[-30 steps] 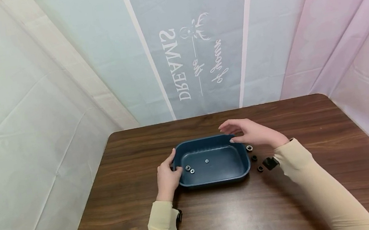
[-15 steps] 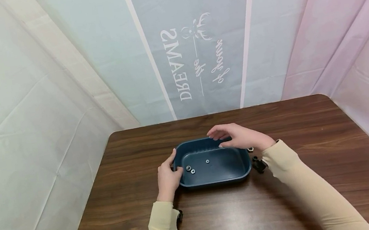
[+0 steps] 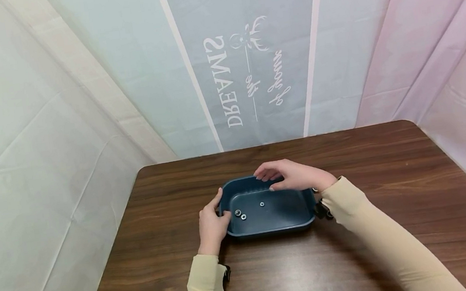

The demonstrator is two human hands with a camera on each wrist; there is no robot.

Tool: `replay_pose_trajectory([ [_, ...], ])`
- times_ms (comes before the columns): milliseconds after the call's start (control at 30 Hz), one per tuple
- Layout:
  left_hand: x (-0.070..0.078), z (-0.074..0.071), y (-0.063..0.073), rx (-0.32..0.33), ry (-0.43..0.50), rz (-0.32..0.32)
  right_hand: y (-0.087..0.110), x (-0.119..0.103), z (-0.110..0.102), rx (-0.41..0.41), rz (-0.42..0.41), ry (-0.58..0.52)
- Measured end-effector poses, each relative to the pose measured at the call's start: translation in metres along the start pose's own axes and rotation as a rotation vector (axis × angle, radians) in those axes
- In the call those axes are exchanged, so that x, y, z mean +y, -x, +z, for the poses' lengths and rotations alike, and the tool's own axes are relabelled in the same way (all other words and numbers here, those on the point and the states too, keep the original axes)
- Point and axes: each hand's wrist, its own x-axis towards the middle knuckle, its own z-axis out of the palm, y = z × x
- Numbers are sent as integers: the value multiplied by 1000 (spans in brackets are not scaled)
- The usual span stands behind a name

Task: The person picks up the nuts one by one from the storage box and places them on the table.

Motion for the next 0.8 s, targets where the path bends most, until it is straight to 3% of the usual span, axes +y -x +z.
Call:
replay_pose_trajectory([
  [300, 1, 0, 0, -8, 7, -16, -17, 3, 12, -90, -50, 8],
  [800, 1, 1, -1, -5, 2, -22, -37, 6, 32, -181, -36, -18],
])
